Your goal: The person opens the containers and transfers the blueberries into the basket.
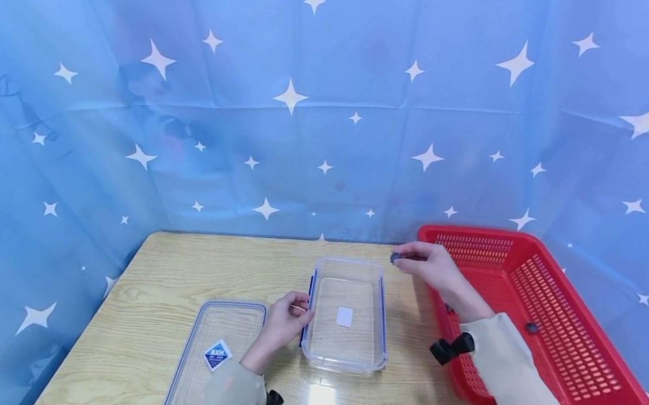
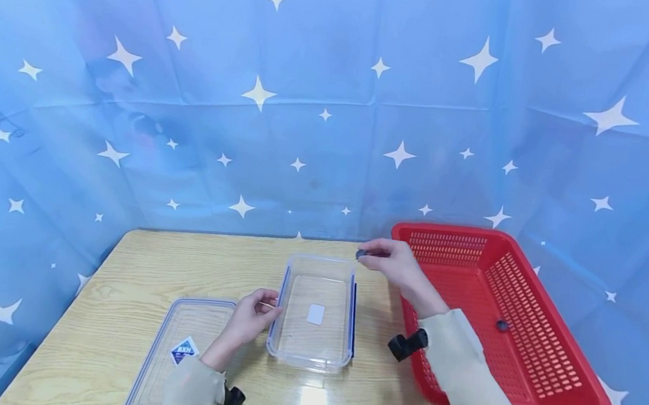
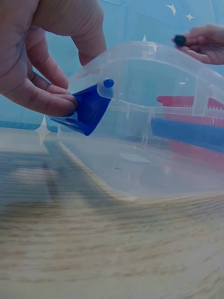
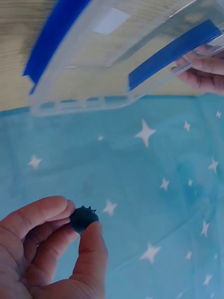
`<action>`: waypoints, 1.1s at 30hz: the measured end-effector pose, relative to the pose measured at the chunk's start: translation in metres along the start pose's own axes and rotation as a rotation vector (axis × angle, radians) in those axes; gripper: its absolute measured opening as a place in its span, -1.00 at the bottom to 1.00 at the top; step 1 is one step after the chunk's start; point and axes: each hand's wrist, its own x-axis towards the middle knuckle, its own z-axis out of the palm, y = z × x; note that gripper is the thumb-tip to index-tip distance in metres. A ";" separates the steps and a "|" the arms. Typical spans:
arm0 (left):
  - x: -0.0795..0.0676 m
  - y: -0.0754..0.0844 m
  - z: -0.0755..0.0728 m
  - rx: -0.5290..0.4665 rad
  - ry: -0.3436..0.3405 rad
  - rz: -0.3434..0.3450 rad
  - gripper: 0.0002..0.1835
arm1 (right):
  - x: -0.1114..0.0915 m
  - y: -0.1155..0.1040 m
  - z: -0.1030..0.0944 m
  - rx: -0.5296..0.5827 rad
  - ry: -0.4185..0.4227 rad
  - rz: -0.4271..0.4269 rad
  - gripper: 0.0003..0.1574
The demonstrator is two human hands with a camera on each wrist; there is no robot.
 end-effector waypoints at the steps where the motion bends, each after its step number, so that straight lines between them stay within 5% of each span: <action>1: 0.000 0.000 0.000 0.001 -0.001 0.000 -0.76 | -0.003 0.002 -0.005 -0.004 0.010 0.010 -0.58; 15: 0.000 -0.002 -0.002 -0.007 0.012 -0.001 -0.76 | -0.046 0.051 -0.059 -0.014 0.124 0.106 -0.42; 26: 0.000 -0.004 -0.003 -0.012 0.005 0.004 -0.75 | -0.057 0.084 -0.073 0.068 0.157 0.170 -0.42; 33: 0.000 -0.006 -0.005 -0.030 0.006 0.002 -0.73 | -0.063 0.074 -0.074 0.165 0.171 0.158 -0.49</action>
